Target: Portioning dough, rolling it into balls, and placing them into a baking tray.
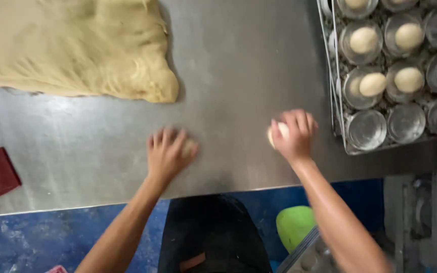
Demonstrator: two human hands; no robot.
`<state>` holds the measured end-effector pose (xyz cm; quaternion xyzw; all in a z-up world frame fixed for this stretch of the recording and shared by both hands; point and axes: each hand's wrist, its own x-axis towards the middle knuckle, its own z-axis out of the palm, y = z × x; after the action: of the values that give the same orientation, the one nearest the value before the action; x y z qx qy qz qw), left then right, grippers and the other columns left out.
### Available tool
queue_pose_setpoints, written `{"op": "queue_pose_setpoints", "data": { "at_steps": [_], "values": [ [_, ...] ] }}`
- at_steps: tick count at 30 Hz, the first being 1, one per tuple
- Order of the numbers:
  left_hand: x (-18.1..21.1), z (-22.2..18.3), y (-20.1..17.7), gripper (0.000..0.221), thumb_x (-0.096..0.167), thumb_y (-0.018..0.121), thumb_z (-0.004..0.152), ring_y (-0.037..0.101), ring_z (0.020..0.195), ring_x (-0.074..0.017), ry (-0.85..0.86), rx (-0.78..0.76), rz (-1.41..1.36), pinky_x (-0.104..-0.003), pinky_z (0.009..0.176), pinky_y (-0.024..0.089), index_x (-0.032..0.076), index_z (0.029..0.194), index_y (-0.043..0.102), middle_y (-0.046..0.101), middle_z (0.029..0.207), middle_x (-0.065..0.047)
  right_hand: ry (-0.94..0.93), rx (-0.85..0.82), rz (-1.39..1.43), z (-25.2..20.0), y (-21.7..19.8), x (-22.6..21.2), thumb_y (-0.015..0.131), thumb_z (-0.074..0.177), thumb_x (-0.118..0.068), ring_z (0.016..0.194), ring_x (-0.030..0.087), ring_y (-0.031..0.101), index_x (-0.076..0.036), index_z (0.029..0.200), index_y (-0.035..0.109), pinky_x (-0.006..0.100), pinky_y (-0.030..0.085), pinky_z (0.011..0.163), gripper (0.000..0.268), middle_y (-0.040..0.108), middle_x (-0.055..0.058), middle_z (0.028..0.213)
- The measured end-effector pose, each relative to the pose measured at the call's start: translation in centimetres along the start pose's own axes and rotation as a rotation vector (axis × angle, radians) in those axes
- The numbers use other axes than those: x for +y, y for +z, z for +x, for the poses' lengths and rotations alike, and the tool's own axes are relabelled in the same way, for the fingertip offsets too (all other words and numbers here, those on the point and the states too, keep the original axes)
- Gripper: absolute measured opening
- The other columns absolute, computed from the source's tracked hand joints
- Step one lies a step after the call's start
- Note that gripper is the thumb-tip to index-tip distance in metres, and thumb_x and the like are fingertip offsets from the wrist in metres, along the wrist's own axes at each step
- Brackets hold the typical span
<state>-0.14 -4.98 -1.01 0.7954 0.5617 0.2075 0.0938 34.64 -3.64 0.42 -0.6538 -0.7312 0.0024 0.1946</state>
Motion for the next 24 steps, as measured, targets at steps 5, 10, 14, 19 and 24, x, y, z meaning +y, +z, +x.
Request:
{"op": "queue_pose_setpoints", "data": {
  "at_steps": [5, 10, 14, 19, 24],
  "values": [
    [6.9, 1.1, 3.5, 0.036, 0.029, 0.071, 0.089, 0.055, 0.117, -0.0334, -0.04, 0.127, 0.092, -0.05, 0.096, 0.045, 0.013, 0.121, 0.066, 0.06, 0.123, -0.01, 0.047, 0.033, 0.156, -2.0, 3.1, -7.0, 0.076, 0.088, -0.022, 0.103, 0.032, 0.058, -0.01, 0.095, 0.067, 0.049, 0.047, 0.092, 0.016, 0.063, 0.009, 0.1],
    [2.4, -4.0, 2.2, 0.047, 0.022, 0.07, 0.074, 0.056, 0.12, -0.0318, 0.134, 0.0, 0.127, -0.047, 0.098, 0.047, 0.013, 0.12, 0.069, 0.062, 0.127, -0.009, -0.107, -0.041, 0.153, -3.8, 1.2, -1.5, 0.076, 0.087, -0.024, 0.102, 0.03, 0.059, -0.012, 0.091, 0.068, 0.049, 0.046, 0.088, 0.015, 0.065, 0.008, 0.099],
    [2.3, 2.8, 2.5, 0.03, 0.031, 0.076, 0.089, 0.055, 0.111, -0.0354, -0.006, 0.106, 0.005, -0.051, 0.09, 0.046, 0.011, 0.11, 0.066, 0.061, 0.119, -0.012, 0.046, -0.002, 0.072, 0.5, 3.6, -4.4, 0.077, 0.088, -0.026, 0.1, 0.03, 0.058, -0.01, 0.089, 0.067, 0.051, 0.045, 0.086, 0.019, 0.065, 0.009, 0.099],
    [6.4, -1.3, 2.7, 0.037, 0.027, 0.072, 0.085, 0.056, 0.116, -0.0363, 0.009, 0.237, 0.152, -0.051, 0.097, 0.048, 0.01, 0.117, 0.069, 0.061, 0.124, -0.014, -0.178, 0.05, 0.061, -4.6, 2.3, -5.5, 0.074, 0.083, -0.027, 0.115, 0.036, 0.058, -0.009, 0.103, 0.067, 0.052, 0.045, 0.1, 0.027, 0.066, 0.012, 0.112],
    [0.6, -0.6, 0.8, 0.025, 0.031, 0.073, 0.09, 0.055, 0.107, -0.0355, 0.082, 0.072, 0.008, -0.05, 0.085, 0.046, 0.016, 0.108, 0.066, 0.061, 0.113, -0.011, -0.096, 0.007, -0.068, -0.8, 1.0, 0.2, 0.079, 0.089, -0.027, 0.096, 0.03, 0.057, -0.009, 0.09, 0.062, 0.05, 0.045, 0.084, 0.025, 0.062, 0.011, 0.097]
  ]
}}
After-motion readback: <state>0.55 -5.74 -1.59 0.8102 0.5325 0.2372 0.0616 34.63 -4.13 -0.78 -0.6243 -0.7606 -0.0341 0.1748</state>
